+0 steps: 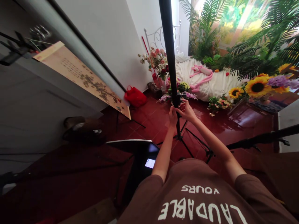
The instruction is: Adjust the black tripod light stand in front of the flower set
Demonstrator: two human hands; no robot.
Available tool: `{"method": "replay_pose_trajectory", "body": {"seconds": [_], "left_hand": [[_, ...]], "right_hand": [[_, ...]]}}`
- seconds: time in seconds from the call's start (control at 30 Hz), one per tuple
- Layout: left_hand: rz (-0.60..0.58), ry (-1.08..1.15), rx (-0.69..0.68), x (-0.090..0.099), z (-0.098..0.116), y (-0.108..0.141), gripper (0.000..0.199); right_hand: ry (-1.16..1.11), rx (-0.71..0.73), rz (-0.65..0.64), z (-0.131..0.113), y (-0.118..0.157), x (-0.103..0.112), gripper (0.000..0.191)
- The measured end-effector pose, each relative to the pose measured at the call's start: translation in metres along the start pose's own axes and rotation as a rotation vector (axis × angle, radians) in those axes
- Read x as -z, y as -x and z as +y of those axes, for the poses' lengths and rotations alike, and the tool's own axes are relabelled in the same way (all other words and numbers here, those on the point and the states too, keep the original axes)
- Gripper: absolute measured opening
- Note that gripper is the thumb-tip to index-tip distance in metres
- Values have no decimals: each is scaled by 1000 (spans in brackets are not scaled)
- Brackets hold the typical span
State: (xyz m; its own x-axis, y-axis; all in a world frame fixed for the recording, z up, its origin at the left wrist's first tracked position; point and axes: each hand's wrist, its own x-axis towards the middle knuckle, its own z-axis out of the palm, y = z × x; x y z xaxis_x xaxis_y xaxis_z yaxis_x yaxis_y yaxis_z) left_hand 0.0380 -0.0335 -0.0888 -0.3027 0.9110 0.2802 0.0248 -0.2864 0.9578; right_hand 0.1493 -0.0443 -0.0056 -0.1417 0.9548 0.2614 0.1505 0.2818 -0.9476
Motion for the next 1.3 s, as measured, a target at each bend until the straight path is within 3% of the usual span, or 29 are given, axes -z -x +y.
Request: {"method": "replay_pose_trajectory", "body": {"seconds": [0.13, 0.23, 0.33, 0.47, 0.67, 0.9, 1.1, 1.2, 1.3], "left_hand": [[34, 12, -30, 0, 0, 2, 54], [44, -6, -30, -1, -1, 1, 56], [49, -20, -10, -2, -1, 1, 58], [44, 4, 43, -1, 1, 3, 59], [40, -14, 78, 1, 10, 1, 57], [26, -36, 53, -4, 11, -2, 49], [94, -25, 101, -5, -14, 21, 54], [163, -93, 156, -3, -37, 52, 56], [183, -180, 308, -8, -59, 91, 55]], "right_hand": [[35, -101, -69, 9, 26, 9, 58], [6, -154, -84, 15, 36, 2, 49], [-184, -276, -7, 20, 39, -14, 33], [-533, -541, 153, 23, 35, -31, 20], [-985, -762, 52, 21, 30, -34, 21], [-1096, -815, 39, 20, 27, -32, 27], [-1326, -1010, 40, 25, 55, -5, 23], [-1358, -1051, 3, 42, 87, 21, 20], [-1343, -1017, 71, 63, 124, 53, 14]]}}
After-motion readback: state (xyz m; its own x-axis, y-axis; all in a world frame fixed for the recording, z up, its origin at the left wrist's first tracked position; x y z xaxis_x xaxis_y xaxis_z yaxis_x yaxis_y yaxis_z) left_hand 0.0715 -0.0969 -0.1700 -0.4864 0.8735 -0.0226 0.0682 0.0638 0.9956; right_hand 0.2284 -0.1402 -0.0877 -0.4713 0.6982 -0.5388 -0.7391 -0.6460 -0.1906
